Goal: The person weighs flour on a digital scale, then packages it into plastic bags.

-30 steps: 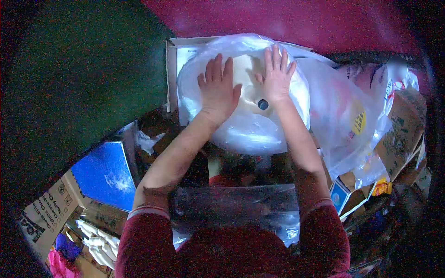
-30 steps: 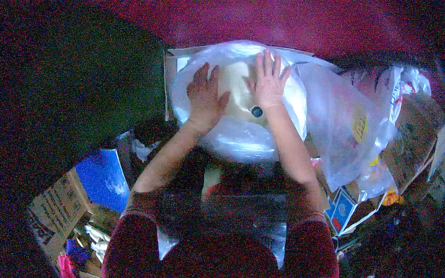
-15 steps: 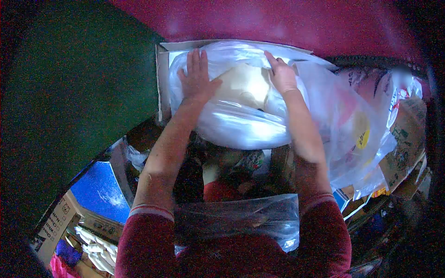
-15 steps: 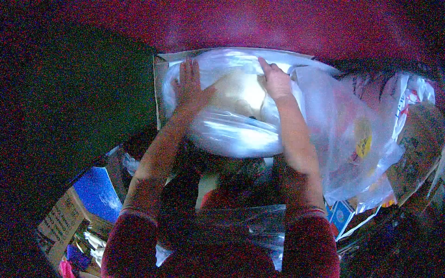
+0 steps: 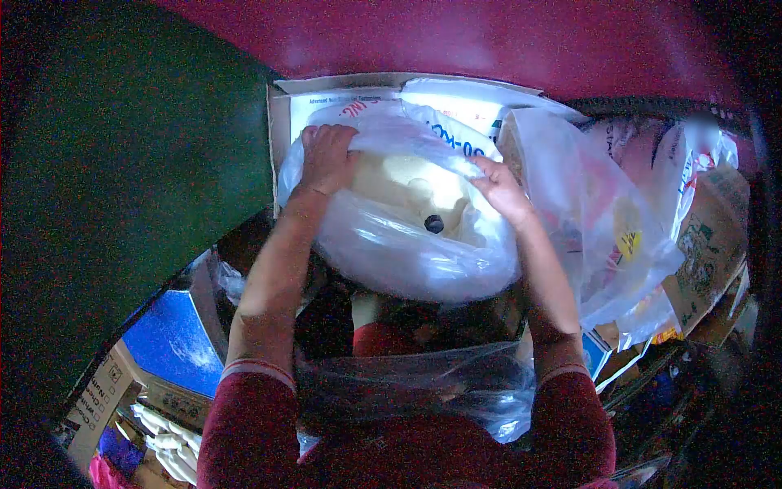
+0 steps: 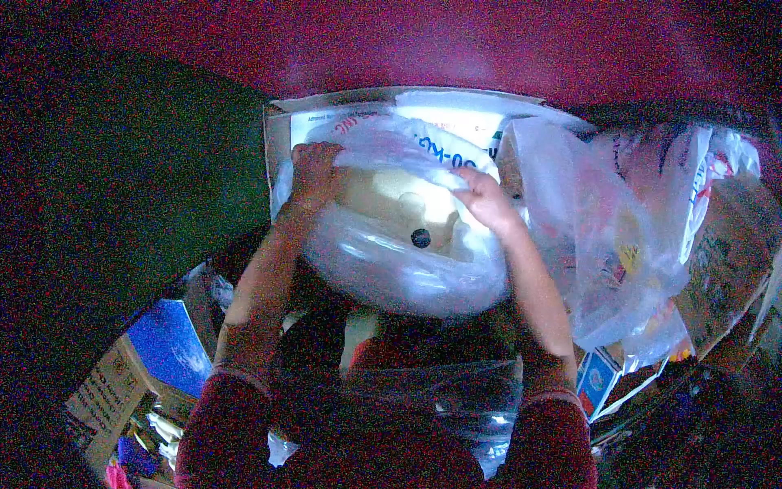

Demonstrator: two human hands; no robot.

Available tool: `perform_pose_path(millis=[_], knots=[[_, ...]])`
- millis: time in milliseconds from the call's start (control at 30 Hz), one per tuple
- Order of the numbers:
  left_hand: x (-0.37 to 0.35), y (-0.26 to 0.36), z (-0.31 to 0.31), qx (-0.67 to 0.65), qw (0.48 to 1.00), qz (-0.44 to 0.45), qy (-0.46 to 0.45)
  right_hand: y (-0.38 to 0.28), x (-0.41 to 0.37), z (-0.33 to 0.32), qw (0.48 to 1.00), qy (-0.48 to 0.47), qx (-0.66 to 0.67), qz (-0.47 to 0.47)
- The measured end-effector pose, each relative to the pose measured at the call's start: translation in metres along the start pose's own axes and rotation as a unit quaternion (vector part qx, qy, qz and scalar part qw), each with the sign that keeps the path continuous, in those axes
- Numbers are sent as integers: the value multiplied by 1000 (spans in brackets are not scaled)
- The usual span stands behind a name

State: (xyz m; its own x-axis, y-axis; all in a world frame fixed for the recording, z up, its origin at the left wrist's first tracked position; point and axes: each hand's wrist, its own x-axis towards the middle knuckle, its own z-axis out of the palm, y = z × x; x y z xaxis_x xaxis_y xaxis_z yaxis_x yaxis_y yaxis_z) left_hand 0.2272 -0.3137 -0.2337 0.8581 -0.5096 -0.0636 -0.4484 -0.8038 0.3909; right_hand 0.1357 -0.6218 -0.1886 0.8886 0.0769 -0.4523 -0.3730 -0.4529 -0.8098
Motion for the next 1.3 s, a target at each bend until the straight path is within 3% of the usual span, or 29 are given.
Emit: perform_pose_path(millis=[67,100,167,267,300,333,433,467,533,567,600,667,733,833,900,1000,1100,1167,1233,1300], knots=[[13,7,-1,-204,975,-81,19,-20,14,-11,993,66,69,63],[17,10,-3,-302,945,-121,26,-22,29,-21,993,91,71,-5],[12,12,-15,-409,898,-158,41,-65,41,-35,994,46,90,-39],[7,11,-37,-547,815,-188,32,-63,54,-37,986,-6,148,-74],[7,12,-44,-587,786,-193,27,-62,57,-37,976,-24,205,-70],[10,14,-48,-528,816,-234,20,-60,62,-38,962,-41,261,-68],[32,18,-53,-532,794,-285,-70,-21,98,-35,963,-13,270,-9],[40,12,-48,-547,776,-298,-94,-23,102,-41,991,-7,74,109],[46,-20,0,-621,703,-318,-138,-29,97,-34,983,130,-128,25],[46,-19,-7,-606,719,-309,-145,-30,91,-29,954,195,-226,-15],[45,-14,-18,-592,732,-302,-153,-45,76,-27,920,248,-291,-81],[44,-10,-20,-554,756,-309,-158,-67,20,-10,911,280,-268,-138],[41,-9,-21,-533,770,-312,-161,-80,-46,21,903,237,-354,-45],[37,-10,-24,-526,774,-316,-157,-10,-79,63,941,231,-229,99],[36,-9,-25,-526,774,-317,-155,23,-74,80,922,280,-206,171],[37,-11,-19,-524,771,-327,-152,41,-54,76,944,243,-33,220],[35,-14,-16,-518,773,-336,-149,72,-49,59,954,195,-2,229],[34,-16,-17,-516,771,-342,-149,79,-55,59,908,234,307,163],[35,-14,-18,-514,770,-347,-149,42,-61,50,782,220,574,104],[38,-16,-17,-503,778,-347,-146,46,-73,43,731,175,655,77]])
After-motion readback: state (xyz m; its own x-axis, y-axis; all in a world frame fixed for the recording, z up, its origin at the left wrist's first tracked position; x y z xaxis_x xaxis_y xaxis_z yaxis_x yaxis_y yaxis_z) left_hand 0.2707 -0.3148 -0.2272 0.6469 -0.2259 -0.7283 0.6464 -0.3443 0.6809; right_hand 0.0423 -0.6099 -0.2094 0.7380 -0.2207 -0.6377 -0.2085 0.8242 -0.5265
